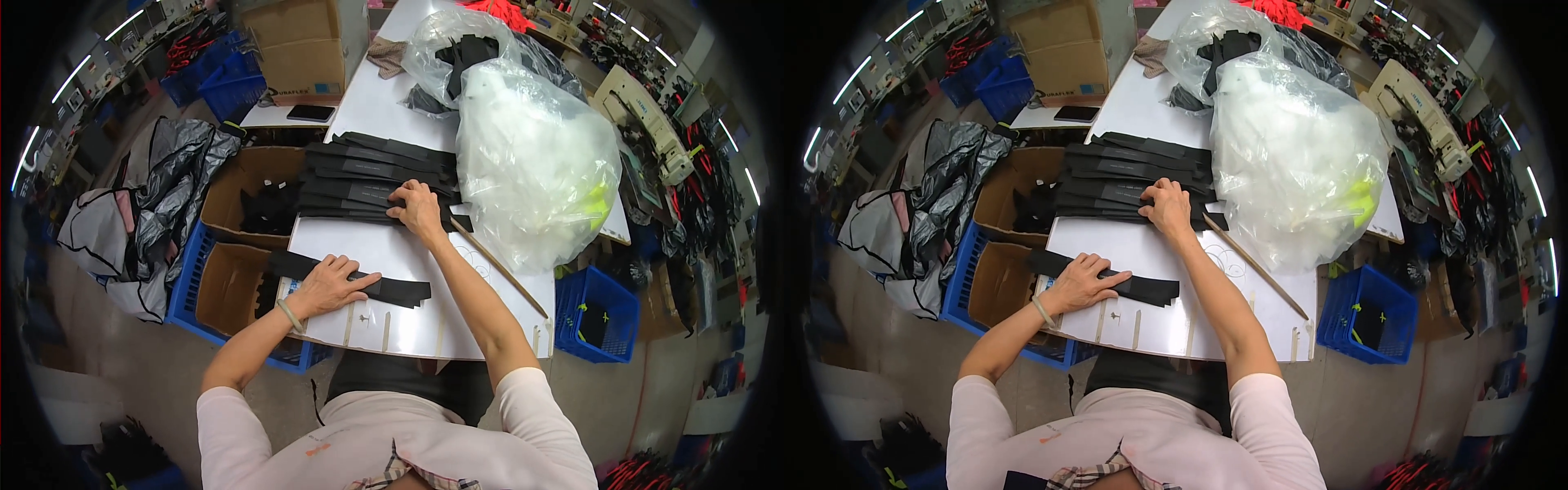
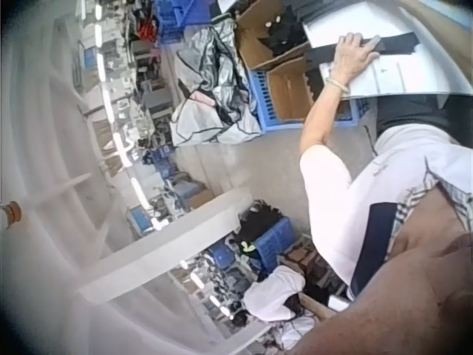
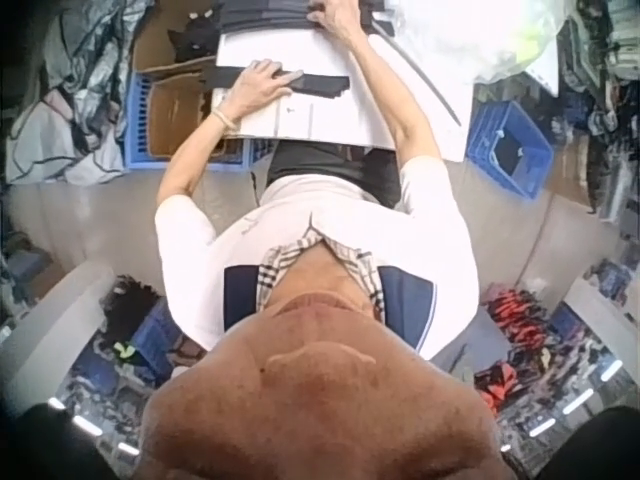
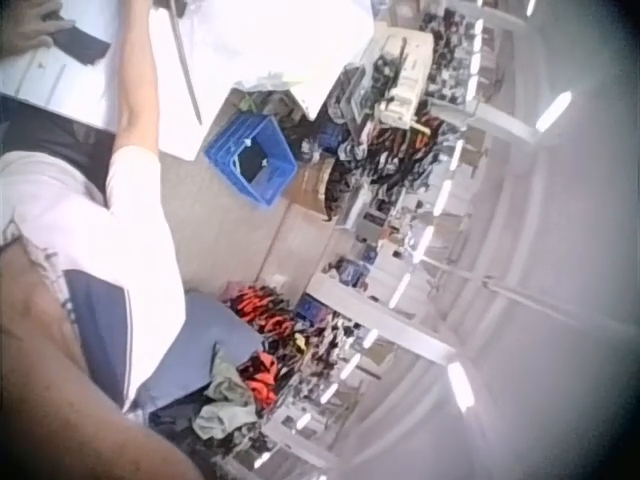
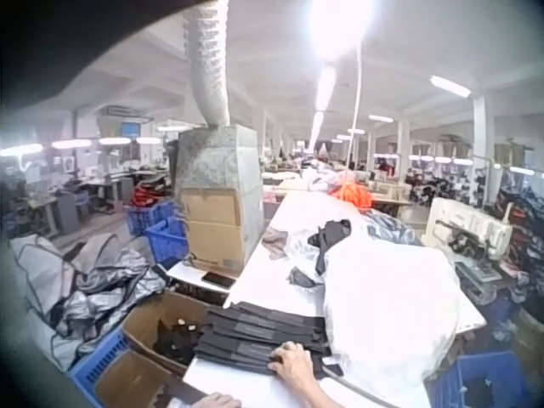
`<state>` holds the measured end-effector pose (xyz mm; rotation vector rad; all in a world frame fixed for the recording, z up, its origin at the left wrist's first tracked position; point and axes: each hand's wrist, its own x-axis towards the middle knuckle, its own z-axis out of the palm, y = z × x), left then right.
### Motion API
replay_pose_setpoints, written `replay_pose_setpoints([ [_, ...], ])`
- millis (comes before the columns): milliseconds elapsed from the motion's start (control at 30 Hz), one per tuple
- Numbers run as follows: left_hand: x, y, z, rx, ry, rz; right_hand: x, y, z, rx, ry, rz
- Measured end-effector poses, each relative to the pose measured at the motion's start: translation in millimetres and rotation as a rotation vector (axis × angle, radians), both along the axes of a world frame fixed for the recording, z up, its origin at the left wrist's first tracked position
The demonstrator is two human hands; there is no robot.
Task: Applying adhesive labels to black fabric straps on a worktable.
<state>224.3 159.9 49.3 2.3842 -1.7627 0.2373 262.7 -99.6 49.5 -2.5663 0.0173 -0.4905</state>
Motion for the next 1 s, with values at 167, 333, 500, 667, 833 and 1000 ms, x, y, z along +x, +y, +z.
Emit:
replay_pose_setpoints([
  [167, -1.8, 1.4, -2.1, 0.015, 0.001, -0.042, -0.8, 12.3, 4.4, -0.1, -0.105, 0.029],
  [333, -9.0, -15.2, 2.9, -0.309, 0.254, 0.116, -27.0, -0.7, 10.1, -0.153, -0.344, 0.054],
  [500, -19.5, -70.0, 33.6, -1.056, 1.626, 0.303, -98.2, 6.7, 56.4, 0.875, 0.076, 0.072],
  [667, -38.7, -97.4, 9.4, -1.357, 1.788, 0.547, -75.6, 28.0, 27.3, 0.01, -0.336, 0.057],
  [833, -61.3, -68.6, -3.5, -1.396, 1.663, 0.82, -51.7, 40.6, -1.3, -0.202, -0.023, 0.137],
  [1000, -66.7, -45.0, -23.7, -1.161, 1.402, 0.696, -53.2, 42.7, -16.1, -0.385, 0.023, 0.199],
])
